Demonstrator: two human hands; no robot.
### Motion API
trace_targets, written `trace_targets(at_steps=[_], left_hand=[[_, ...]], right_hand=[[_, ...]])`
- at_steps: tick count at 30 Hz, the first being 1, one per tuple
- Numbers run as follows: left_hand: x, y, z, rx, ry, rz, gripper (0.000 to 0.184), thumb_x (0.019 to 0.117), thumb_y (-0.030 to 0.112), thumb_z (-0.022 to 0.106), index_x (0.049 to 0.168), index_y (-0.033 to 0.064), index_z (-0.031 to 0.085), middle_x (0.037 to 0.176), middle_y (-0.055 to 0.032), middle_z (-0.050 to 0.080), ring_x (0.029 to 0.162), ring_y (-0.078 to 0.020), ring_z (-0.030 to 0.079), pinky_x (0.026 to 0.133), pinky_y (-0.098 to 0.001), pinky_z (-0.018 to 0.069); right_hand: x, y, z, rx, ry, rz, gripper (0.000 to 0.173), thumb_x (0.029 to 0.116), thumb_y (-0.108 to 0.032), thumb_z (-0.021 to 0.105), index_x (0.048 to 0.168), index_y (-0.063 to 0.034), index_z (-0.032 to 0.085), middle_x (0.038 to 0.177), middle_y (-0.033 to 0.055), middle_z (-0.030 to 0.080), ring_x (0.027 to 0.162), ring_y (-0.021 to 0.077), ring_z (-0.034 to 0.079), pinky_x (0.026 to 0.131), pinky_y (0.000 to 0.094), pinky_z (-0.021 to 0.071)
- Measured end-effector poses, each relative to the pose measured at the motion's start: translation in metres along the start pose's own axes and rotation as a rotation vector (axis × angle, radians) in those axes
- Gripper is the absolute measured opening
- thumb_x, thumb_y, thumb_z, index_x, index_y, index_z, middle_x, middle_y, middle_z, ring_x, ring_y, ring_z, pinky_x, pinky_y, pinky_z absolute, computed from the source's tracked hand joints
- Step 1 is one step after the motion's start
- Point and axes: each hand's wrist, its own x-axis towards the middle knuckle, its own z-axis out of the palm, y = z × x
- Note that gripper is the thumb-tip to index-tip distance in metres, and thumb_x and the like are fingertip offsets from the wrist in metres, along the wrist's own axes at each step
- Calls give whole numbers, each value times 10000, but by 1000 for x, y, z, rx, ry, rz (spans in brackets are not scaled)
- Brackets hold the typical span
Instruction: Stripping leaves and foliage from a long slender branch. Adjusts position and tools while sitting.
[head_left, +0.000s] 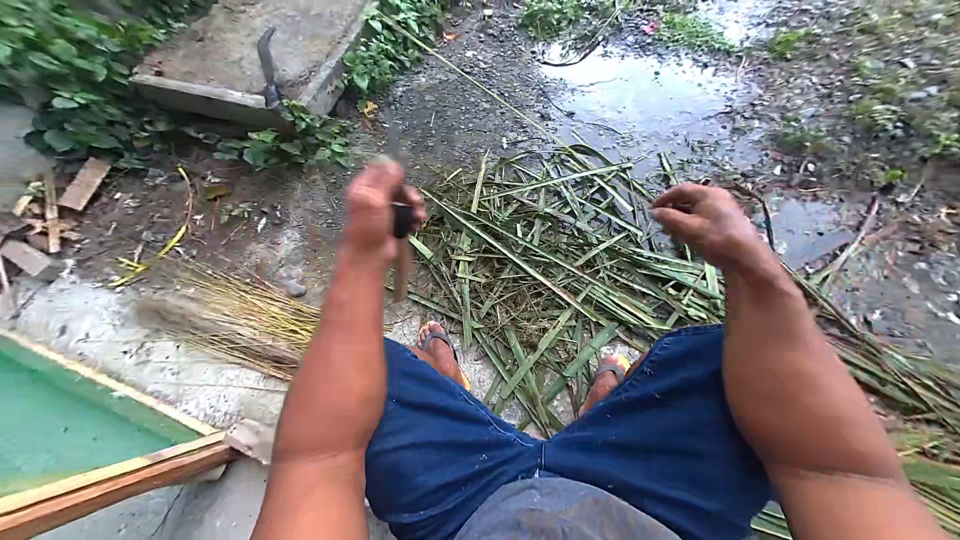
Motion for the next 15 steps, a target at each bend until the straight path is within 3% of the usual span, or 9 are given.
trace_targets(at_steps=[3, 6, 8, 10, 15], left_hand=[[-21, -20, 66, 79, -352, -144, 393, 1095, 179, 439, 1480, 97, 450, 759, -30, 615, 553, -114, 602, 495, -270, 549], [-26, -39, 90, 40, -523, -243, 365, 1092, 185, 470, 1444, 98, 511, 762, -58, 622, 566, -131, 601, 518, -273, 544], [-19, -40, 81, -6, -488, -239, 303, 1103, 215, 449, 1338, 64, 564, 717, -26, 607, 553, -104, 605, 506, -247, 548], [-6, -31, 60, -69, -384, -182, 335, 1112, 247, 399, 1334, 64, 572, 683, 9, 581, 533, -83, 582, 487, -231, 532], [24, 2, -9, -227, -54, 42, 358, 1124, 349, 292, 1292, 215, 578, 654, 85, 559, 526, -52, 569, 496, -223, 529]], right_hand=[[9, -21, 39, 49, -116, -118, 178, 998, -125, 608, 1096, 2, 683, 861, 124, 666, 711, 205, 623, 698, 458, 544], [9, -34, 65, 138, -232, -209, 132, 988, -110, 618, 1045, -11, 684, 808, 59, 645, 666, 123, 594, 646, 348, 534], [9, -35, 68, 179, -284, -226, 96, 983, -99, 623, 1006, -29, 684, 778, 26, 631, 642, 84, 573, 624, 300, 515], [10, -32, 62, 199, -304, -234, 87, 977, -100, 625, 984, -43, 690, 772, 10, 630, 638, 68, 560, 618, 279, 501], [13, -17, 37, 156, -319, -262, 90, 968, -112, 630, 956, -72, 710, 760, -13, 647, 636, 42, 562, 620, 261, 495]])
